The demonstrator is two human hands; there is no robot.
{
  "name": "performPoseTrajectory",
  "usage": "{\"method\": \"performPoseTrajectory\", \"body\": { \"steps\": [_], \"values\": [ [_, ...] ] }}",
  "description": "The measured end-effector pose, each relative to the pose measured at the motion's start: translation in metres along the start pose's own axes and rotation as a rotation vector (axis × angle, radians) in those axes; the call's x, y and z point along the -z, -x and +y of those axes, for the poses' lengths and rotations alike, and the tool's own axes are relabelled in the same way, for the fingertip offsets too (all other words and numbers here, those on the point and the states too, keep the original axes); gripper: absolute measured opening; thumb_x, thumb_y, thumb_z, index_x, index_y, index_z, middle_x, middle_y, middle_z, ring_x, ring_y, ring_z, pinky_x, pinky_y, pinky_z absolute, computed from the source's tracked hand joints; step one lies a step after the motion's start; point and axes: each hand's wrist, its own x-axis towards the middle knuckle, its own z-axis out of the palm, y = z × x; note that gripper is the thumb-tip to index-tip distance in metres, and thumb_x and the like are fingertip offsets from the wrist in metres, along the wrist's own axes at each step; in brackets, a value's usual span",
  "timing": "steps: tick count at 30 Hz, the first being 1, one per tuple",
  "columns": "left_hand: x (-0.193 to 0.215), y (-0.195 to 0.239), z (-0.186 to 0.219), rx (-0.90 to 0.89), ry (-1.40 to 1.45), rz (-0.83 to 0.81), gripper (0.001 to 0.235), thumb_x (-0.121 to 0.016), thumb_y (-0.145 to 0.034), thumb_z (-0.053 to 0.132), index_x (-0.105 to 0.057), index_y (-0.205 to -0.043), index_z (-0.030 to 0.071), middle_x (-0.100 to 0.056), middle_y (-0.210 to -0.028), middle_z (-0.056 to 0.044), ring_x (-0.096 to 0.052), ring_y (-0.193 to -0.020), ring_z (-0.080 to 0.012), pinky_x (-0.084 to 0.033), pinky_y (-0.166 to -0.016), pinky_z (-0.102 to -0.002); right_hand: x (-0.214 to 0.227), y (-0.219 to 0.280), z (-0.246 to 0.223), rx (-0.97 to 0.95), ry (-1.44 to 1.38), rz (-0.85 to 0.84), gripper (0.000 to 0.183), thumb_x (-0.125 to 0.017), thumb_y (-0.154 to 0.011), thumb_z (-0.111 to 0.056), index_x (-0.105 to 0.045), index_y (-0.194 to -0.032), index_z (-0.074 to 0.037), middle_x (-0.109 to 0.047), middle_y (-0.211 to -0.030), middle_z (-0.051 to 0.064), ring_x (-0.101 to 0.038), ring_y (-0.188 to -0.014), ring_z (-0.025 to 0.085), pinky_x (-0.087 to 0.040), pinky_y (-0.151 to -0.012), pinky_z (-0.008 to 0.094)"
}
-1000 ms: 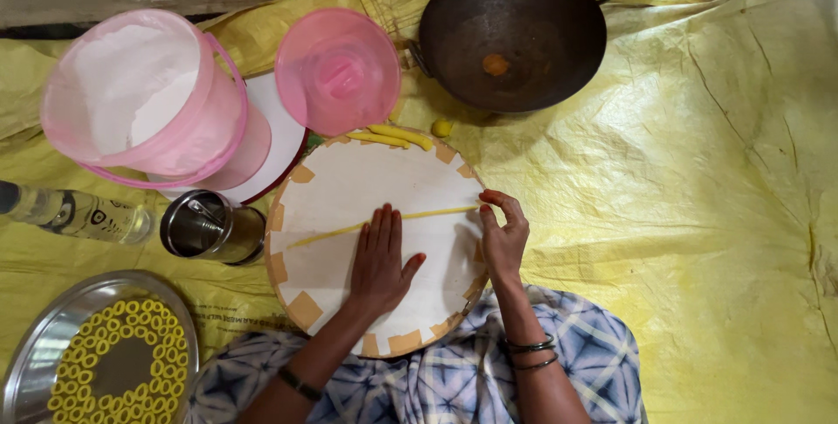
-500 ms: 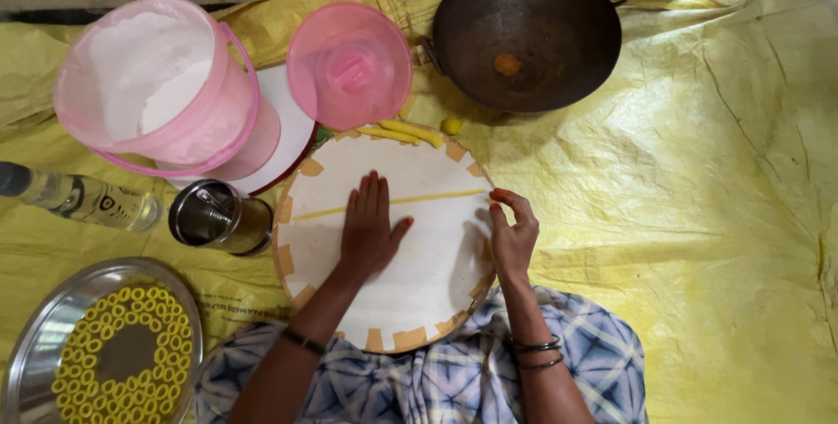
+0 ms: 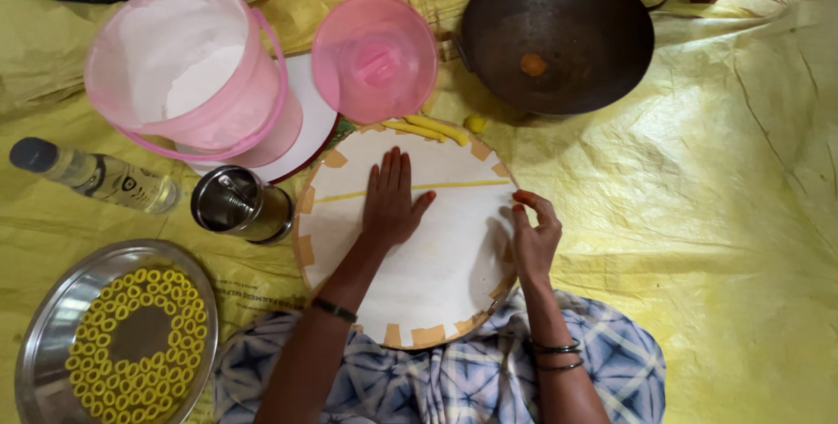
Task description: The person rolls a yellow dough strip on a wooden board and then shapes it into small rings by hand. The finished rings are placed on a metal tray.
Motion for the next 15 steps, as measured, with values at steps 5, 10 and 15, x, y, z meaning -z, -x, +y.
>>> {"method": "performPoseTrajectory", "body": {
  "steps": [5,10,15],
  "values": [
    [0.016,0.008,-0.017,0.047,0.016,0.026,0.091,-0.052,-0.101,0.055,-0.020,-0.157,-0.008,-0.018,-0.166,-0.028,-0.015,-0.156,-0.0391,-0.013,-0.125,-0.053,0.003,-0.001,-0.001,0.008,-0.028,0.011,0.025,-0.063,-0.091,0.001,-0.075,-0.112,-0.001,-0.072,-0.118,0.013,-0.069,-0.108,0.024,-0.054,-0.097,0.036],
    [0.035,0.078,0.000,-0.014,0.002,-0.122,0.094,-0.054,-0.098,0.055,-0.017,-0.155,-0.010,-0.014,-0.165,-0.029,-0.011,-0.155,-0.0406,-0.012,-0.124,-0.052,-0.001,0.003,-0.001,-0.056,-0.030,-0.003,0.022,-0.063,-0.092,-0.002,-0.075,-0.111,-0.002,-0.072,-0.118,0.011,-0.069,-0.107,0.023,-0.056,-0.095,0.035],
    [0.040,0.102,0.007,-0.014,0.032,-0.153,0.094,-0.055,-0.098,0.053,-0.018,-0.156,-0.010,-0.014,-0.166,-0.029,-0.012,-0.155,-0.0401,-0.013,-0.123,-0.052,-0.001,0.003,0.001,0.005,-0.026,-0.009,0.023,-0.062,-0.092,-0.001,-0.075,-0.110,-0.001,-0.072,-0.119,0.013,-0.068,-0.110,0.025,-0.056,-0.096,0.037]
  ]
}}
